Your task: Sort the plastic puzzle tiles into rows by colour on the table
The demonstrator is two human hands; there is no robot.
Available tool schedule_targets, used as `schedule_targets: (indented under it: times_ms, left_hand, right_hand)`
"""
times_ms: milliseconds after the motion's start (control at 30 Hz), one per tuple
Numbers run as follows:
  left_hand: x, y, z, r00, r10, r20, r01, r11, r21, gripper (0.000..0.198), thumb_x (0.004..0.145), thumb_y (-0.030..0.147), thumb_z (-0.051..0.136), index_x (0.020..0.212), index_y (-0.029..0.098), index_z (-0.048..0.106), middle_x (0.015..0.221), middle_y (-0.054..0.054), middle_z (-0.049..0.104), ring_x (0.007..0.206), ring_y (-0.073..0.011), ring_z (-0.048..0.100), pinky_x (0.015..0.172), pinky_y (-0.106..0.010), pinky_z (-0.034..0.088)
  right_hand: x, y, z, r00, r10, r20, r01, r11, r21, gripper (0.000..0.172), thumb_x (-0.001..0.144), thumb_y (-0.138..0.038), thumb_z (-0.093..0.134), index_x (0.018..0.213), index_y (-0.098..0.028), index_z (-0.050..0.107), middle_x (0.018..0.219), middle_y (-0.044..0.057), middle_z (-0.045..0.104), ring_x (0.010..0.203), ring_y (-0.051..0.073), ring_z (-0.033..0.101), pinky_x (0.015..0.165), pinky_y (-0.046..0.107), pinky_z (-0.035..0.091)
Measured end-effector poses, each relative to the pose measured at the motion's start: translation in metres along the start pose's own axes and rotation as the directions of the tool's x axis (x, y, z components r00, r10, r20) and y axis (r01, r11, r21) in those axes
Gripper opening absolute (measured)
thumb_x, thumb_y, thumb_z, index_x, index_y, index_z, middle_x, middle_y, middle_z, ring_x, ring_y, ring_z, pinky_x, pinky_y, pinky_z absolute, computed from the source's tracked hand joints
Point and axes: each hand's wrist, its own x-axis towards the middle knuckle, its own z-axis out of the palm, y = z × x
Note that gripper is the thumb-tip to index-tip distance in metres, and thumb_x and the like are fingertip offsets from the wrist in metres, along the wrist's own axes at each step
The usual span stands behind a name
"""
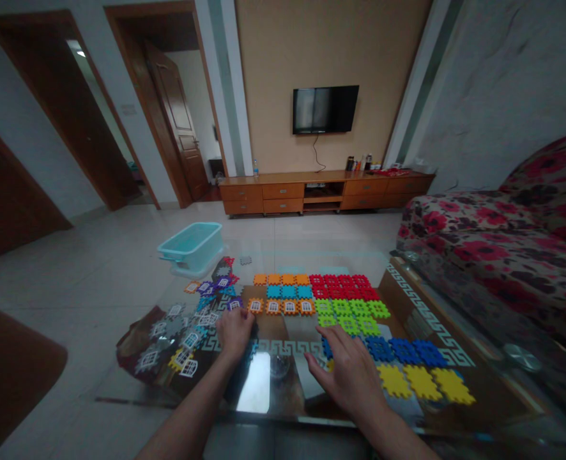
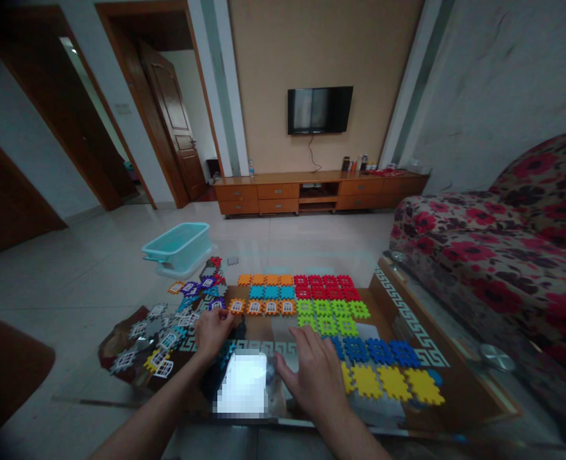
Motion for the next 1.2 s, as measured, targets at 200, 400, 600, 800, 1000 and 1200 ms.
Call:
schedule_targets:
  times_ms: [200,400,600,800,1000,1200]
  left_hand:
    - [-0.002,0.009,-0.004,1.0,0.001,0.016,-0.001,1.0,0.002,0.033,0.084,0.04,0.049,0.086,0.023,0.077,0.084,-0.01,0.072,0.091,-0.0265,0.061,0.077,-0.034,0.036]
    - [0.001,0.001,-0.001,1.0,-0.02,0.015,0.02,1.0,0.017,0.034,0.083,0.042,0.049,0.085,0.024,0.077,0.082,-0.009,0.073,0.084,-0.0262,0.062,0.073,-0.034,0.036]
    - [0.003,0.0,-0.002,0.999,-0.039,0.003,0.039,0.999,0.028,0.034,0.083,0.043,0.049,0.087,0.024,0.078,0.082,-0.01,0.073,0.084,-0.027,0.062,0.072,-0.034,0.037]
    - [0.003,0.007,-0.001,1.0,-0.024,0.019,0.024,1.0,0.017,0.034,0.083,0.042,0.049,0.087,0.024,0.077,0.084,-0.01,0.073,0.087,-0.0271,0.061,0.075,-0.034,0.037]
    - [0.004,0.004,0.001,0.999,-0.023,0.036,0.022,0.999,0.03,0.035,0.084,0.041,0.047,0.086,0.023,0.077,0.084,-0.01,0.072,0.084,-0.026,0.061,0.073,-0.033,0.037]
    - [0.005,-0.004,0.0,1.0,-0.01,0.019,0.008,0.998,0.06,0.035,0.084,0.041,0.048,0.088,0.021,0.076,0.085,-0.011,0.072,0.086,-0.0268,0.061,0.073,-0.034,0.038]
  right_hand:
    - [0.0,-0.001,0.001,1.0,-0.001,0.014,0.001,1.0,-0.006,0.038,0.084,-0.036,0.064,0.119,-0.019,0.059,0.11,0.011,0.069,0.099,0.029,0.065,0.083,0.043,0.049]
    - [-0.001,0.0,0.002,1.0,-0.006,0.022,0.006,1.0,-0.004,0.035,0.086,-0.036,0.061,0.118,-0.019,0.059,0.109,0.011,0.069,0.099,0.029,0.065,0.083,0.043,0.049]
    - [-0.002,0.0,0.002,0.999,-0.001,0.044,0.001,1.0,0.006,0.034,0.088,-0.035,0.06,0.117,-0.019,0.058,0.11,0.011,0.068,0.1,0.029,0.064,0.084,0.045,0.048]
    - [-0.001,-0.001,0.002,0.999,0.007,0.045,-0.007,1.0,0.006,0.032,0.087,-0.034,0.06,0.115,-0.02,0.059,0.108,0.011,0.068,0.096,0.028,0.065,0.082,0.044,0.049]
    - [-0.001,-0.001,0.002,0.999,-0.004,0.049,0.003,1.0,0.008,0.031,0.087,-0.033,0.06,0.116,-0.02,0.059,0.108,0.01,0.068,0.097,0.028,0.065,0.082,0.042,0.049]
    - [-0.001,-0.001,0.001,0.998,-0.006,0.064,0.006,1.0,0.01,0.03,0.088,-0.031,0.059,0.115,-0.019,0.06,0.107,0.01,0.068,0.094,0.027,0.065,0.08,0.041,0.049]
